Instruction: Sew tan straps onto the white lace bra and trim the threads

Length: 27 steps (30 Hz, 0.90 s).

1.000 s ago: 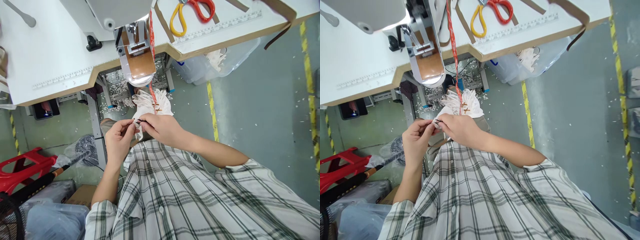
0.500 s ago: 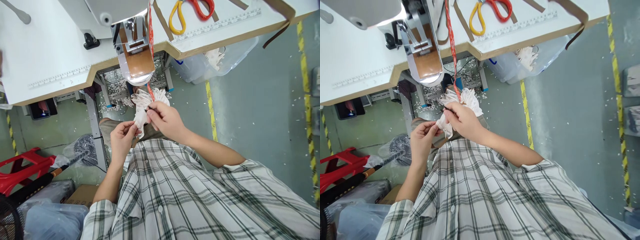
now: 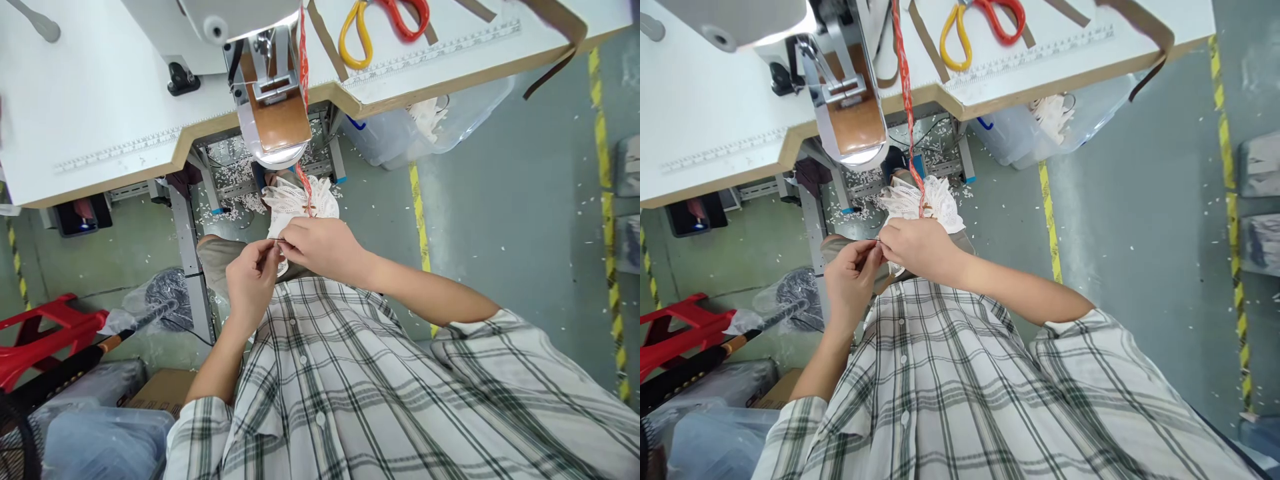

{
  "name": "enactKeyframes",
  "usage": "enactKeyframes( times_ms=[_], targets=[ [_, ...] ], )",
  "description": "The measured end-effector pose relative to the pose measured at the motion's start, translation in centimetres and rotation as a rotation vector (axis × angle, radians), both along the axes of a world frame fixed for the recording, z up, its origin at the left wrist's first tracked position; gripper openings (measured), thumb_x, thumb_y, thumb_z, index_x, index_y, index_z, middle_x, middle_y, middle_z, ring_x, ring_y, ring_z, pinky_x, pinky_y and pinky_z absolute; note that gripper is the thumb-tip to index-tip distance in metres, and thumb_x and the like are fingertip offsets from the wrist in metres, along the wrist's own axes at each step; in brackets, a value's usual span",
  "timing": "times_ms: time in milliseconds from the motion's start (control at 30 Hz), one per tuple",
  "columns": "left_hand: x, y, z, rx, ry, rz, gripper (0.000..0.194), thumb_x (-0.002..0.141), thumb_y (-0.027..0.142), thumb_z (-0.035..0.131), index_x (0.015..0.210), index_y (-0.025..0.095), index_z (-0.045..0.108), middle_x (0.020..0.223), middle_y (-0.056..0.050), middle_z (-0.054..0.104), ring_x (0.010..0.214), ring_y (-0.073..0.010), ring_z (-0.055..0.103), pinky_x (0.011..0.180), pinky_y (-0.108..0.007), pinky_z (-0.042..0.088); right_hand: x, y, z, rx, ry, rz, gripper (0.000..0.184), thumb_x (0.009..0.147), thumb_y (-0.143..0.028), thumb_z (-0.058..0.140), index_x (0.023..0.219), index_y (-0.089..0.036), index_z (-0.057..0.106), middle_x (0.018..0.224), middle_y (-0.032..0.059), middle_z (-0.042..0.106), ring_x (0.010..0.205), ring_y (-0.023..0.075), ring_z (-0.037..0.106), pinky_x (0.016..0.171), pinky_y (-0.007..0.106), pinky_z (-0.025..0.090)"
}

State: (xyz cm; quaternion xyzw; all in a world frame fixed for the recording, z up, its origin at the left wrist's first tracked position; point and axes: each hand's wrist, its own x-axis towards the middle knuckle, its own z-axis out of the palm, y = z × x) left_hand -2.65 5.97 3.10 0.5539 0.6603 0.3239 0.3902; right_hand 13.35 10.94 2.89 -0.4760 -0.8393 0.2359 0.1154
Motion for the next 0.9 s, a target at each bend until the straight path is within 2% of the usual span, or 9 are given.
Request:
enactKeyframes(
  times_ms=[100,167,267,333,400,467,567,733,900],
  targets=[
    [-0.4,0.2,-0.4,-0.017,0.028,-0.023,0.018,0.092,0.03,0.064,0.102,0.019,0.074,0.092,-0.005,0.079,0.081,-0.0182,0.075,0.074,-0.028,0.058,0.0,0.6,-0.8,-0.035,0.02,-0.007,0.017,0.09,-0.022,0.052,0.078,-0.014,0.061,0.079,0.0054,0.064,0.065,0.0132,0.047,0.057,0.029,0.018],
    [-1.0,0.5,-0.6,-0.088,-0.074,0.006,0.02,0.091,0.033,0.066,0.102,0.018,0.074,0.089,-0.006,0.079,0.079,-0.0187,0.076,0.072,-0.028,0.059,0.7,1.4,-1.5,-0.121,0.164,-0.042,0.017,0.087,-0.023,0.053,0.071,-0.017,0.052,0.072,0.0024,0.057,0.063,0.0121,0.042,0.057,0.028,0.021],
    [-2.3,1.0,-0.8,-0.193,-0.249,0.105,0.024,0.086,0.036,0.072,0.099,0.015,0.074,0.08,-0.006,0.077,0.072,-0.0184,0.076,0.067,-0.026,0.06,2.5,2.6,-2.1,-0.309,0.51,-0.227,0.02,0.09,-0.029,0.047,0.072,-0.021,0.042,0.062,-0.0031,0.042,0.057,0.0113,0.037,0.056,0.026,0.027],
    [-2.8,1.2,-0.8,-0.219,-0.31,0.143,0.025,0.084,0.037,0.075,0.097,0.015,0.074,0.077,-0.005,0.077,0.07,-0.0176,0.075,0.066,-0.025,0.06,3.4,2.9,-1.9,-0.348,0.644,-0.35,0.017,0.091,-0.03,0.045,0.076,-0.022,0.043,0.062,-0.0044,0.04,0.055,0.0114,0.037,0.055,0.026,0.03],
    [-2.9,1.2,-0.6,-0.224,-0.348,0.146,0.025,0.083,0.036,0.077,0.097,0.015,0.075,0.077,-0.006,0.077,0.069,-0.0173,0.075,0.065,-0.024,0.06,3.5,2.6,-1.4,-0.294,0.615,-0.292,0.014,0.089,-0.029,0.051,0.079,-0.021,0.05,0.066,-0.0026,0.048,0.059,0.0117,0.042,0.058,0.026,0.033],
    [-2.5,1.1,-0.3,-0.216,-0.354,0.138,0.025,0.083,0.037,0.077,0.098,0.016,0.075,0.079,-0.006,0.077,0.07,-0.0175,0.075,0.067,-0.025,0.061,2.9,1.9,-0.8,-0.212,0.509,-0.129,0.013,0.089,-0.03,0.056,0.083,-0.018,0.057,0.077,0.0013,0.058,0.067,0.0128,0.049,0.064,0.026,0.037],
    [-1.9,1.0,0.2,-0.183,-0.329,0.123,0.026,0.084,0.038,0.076,0.098,0.016,0.076,0.083,-0.006,0.078,0.072,-0.0183,0.076,0.068,-0.027,0.062,1.6,0.9,-0.3,-0.164,0.43,0.029,0.021,0.096,-0.034,0.051,0.094,-0.017,0.063,0.091,0.0061,0.066,0.081,0.0158,0.056,0.073,0.028,0.041],
    [-1.5,0.8,0.7,-0.151,-0.335,0.152,0.025,0.084,0.037,0.076,0.098,0.017,0.076,0.083,-0.006,0.078,0.072,-0.0185,0.076,0.068,-0.028,0.063,1.0,0.1,0.0,-0.319,0.44,-0.049,0.025,0.101,-0.039,0.041,0.103,-0.017,0.053,0.089,0.0054,0.065,0.076,0.0158,0.056,0.07,0.027,0.039],
    [-1.4,0.8,1.2,-0.129,-0.312,0.163,0.022,0.084,0.034,0.076,0.099,0.018,0.078,0.083,-0.005,0.078,0.073,-0.0182,0.076,0.069,-0.027,0.063,1.0,-0.4,0.7,-0.414,0.326,0.004,0.023,0.104,-0.032,0.036,0.096,-0.018,0.053,0.08,0.0027,0.065,0.066,0.0134,0.054,0.064,0.026,0.033]
  ],
)
